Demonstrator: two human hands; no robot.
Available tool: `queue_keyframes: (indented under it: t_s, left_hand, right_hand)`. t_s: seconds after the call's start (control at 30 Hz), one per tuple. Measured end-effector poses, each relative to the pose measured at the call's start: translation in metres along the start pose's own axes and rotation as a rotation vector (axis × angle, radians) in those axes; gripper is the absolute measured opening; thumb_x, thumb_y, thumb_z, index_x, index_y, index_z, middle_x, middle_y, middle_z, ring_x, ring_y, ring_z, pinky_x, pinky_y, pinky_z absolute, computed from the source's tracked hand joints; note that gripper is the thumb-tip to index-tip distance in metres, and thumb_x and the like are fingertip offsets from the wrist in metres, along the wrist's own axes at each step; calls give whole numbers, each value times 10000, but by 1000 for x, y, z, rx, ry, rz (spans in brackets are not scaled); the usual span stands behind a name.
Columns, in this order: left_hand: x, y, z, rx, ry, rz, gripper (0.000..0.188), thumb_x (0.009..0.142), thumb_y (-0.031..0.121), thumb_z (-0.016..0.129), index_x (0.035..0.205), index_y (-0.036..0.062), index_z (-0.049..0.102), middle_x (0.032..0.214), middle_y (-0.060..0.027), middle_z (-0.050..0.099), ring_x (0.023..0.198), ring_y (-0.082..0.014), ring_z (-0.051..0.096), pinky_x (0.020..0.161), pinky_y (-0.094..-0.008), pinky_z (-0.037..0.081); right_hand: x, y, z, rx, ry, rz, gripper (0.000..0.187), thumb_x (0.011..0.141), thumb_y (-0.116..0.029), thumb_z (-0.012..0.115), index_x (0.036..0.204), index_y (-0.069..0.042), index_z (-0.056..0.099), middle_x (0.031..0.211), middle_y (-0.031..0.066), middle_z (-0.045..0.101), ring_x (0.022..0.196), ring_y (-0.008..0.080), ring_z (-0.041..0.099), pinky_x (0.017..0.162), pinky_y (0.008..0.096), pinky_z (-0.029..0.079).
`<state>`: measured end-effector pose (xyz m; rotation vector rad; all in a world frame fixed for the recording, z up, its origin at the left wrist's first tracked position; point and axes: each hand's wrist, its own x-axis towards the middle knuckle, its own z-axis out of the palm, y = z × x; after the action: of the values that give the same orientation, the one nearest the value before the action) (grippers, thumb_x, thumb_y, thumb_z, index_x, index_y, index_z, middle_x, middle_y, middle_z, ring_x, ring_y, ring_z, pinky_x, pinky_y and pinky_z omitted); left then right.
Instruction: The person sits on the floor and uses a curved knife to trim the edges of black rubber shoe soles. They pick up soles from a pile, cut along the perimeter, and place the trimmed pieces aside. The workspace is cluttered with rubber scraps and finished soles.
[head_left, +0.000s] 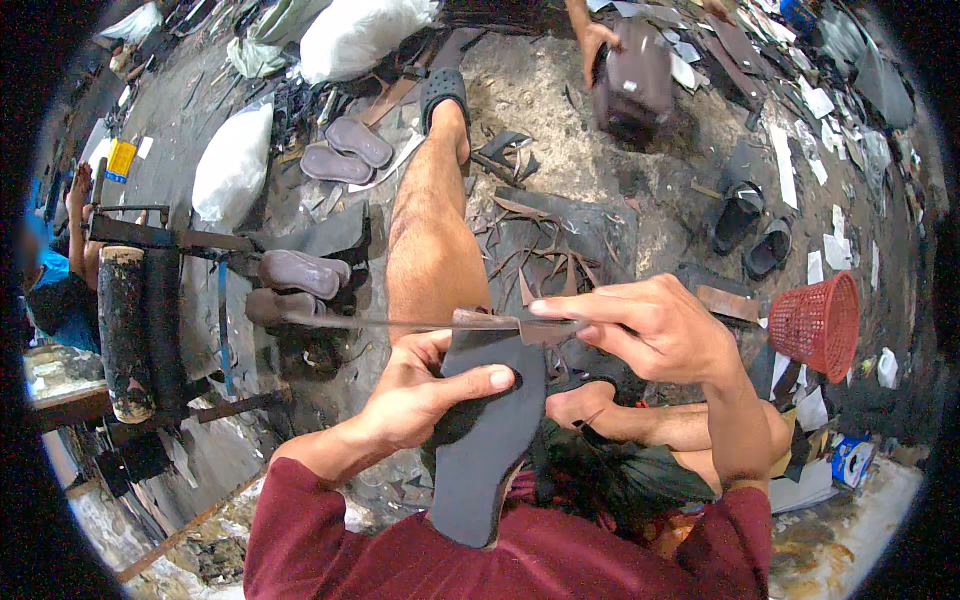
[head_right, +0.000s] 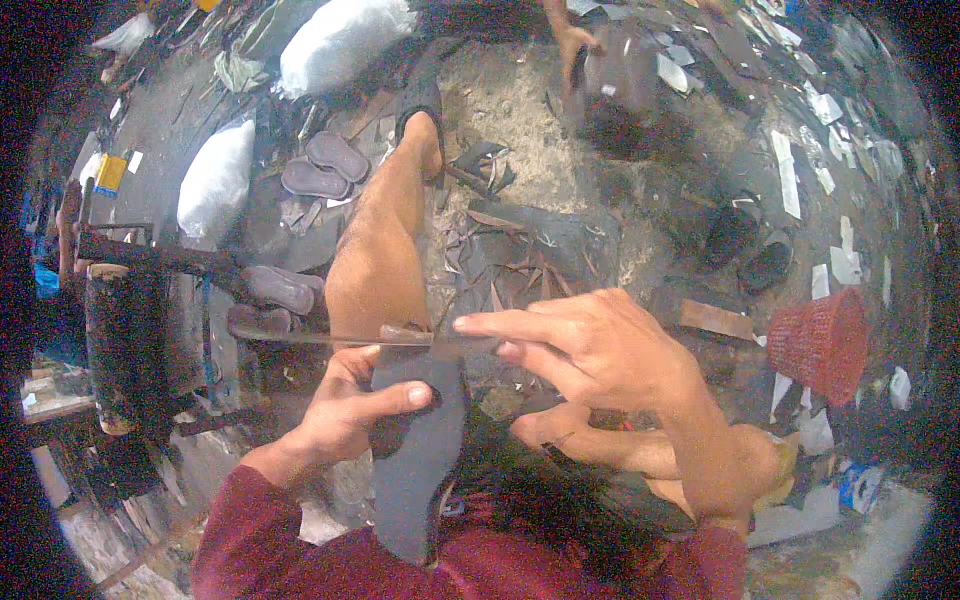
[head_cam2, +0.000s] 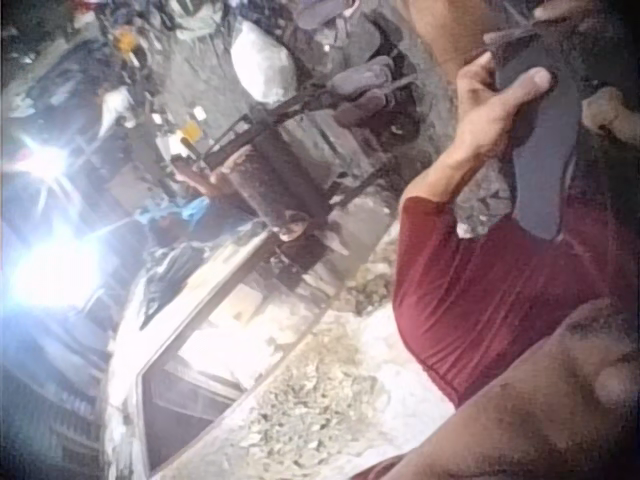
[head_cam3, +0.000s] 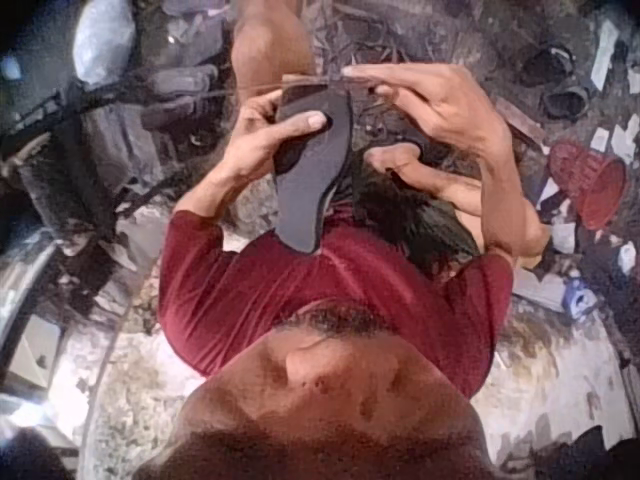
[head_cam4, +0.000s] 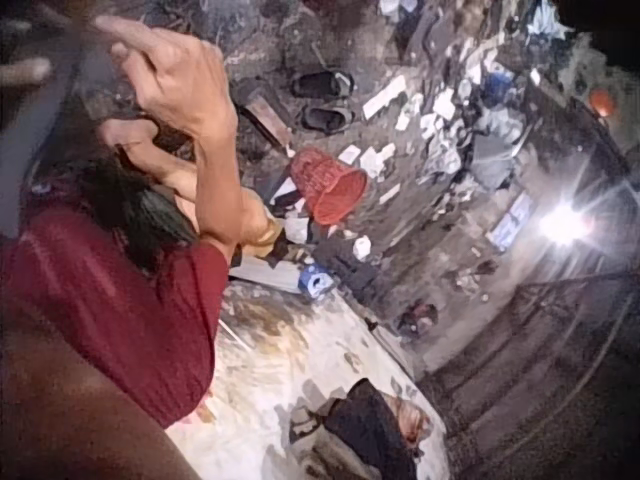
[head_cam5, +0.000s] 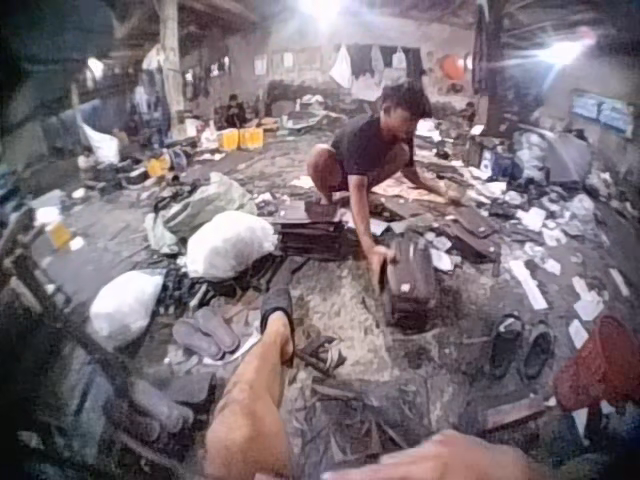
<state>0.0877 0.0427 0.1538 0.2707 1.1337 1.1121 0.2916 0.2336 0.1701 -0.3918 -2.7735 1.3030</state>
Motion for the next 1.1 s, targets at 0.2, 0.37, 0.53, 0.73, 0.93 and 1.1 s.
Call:
queue_keyframes:
  t_s: [0.2,0.37,0.53,0.73,0.93,1.1]
  left_hand:
    - [7,-9,-5,242,-71,41,532,934,254,718,1369,4,542,1041,-76,725,886,-144,689,797,-317,573]
    - [14,0,-11,-487,-719,-46,856,917,449,657,1572,86,242,1403,-132,541,1229,-281,578,1008,-449,499]
    - [31,-41,67,-634,-89,453,626,920,190,684,1470,133,390,1430,-72,497,1304,-327,501,1117,-501,409]
    - [54,-27,117,-401,226,523,480,906,266,715,1289,56,517,1151,-71,621,1069,-230,607,932,-406,497]
    - [47,-26,107,-474,282,437,433,891,139,729,1262,63,518,1084,-46,622,968,-183,636,837,-349,559]
    - [51,-47,92,-269,278,470,543,883,271,695,1329,51,474,1107,-73,604,1025,-238,606,879,-396,505]
  right_hand:
    - [25,10,2,94,-153,-92,376,1008,-347,535,1382,-359,578,1154,141,701,1000,340,683,833,412,548]
    - [-43,7,13,579,326,186,378,1031,-161,516,1398,-85,567,1332,116,641,1195,212,615,942,322,506]
    - [-83,-23,80,412,924,155,452,1029,-139,506,1459,-4,476,1183,77,639,787,92,562,710,241,485]
    - [-113,-37,118,741,1005,272,481,1029,-161,479,1463,40,440,921,52,617,772,122,541,699,274,480]
    - [-163,-9,163,53,968,180,385,1018,-112,464,1375,7,548,880,104,605,746,196,548,689,315,459]
    - [-173,-11,152,79,842,304,423,893,-11,588,1308,-81,633,845,127,627,713,291,614,637,378,487]
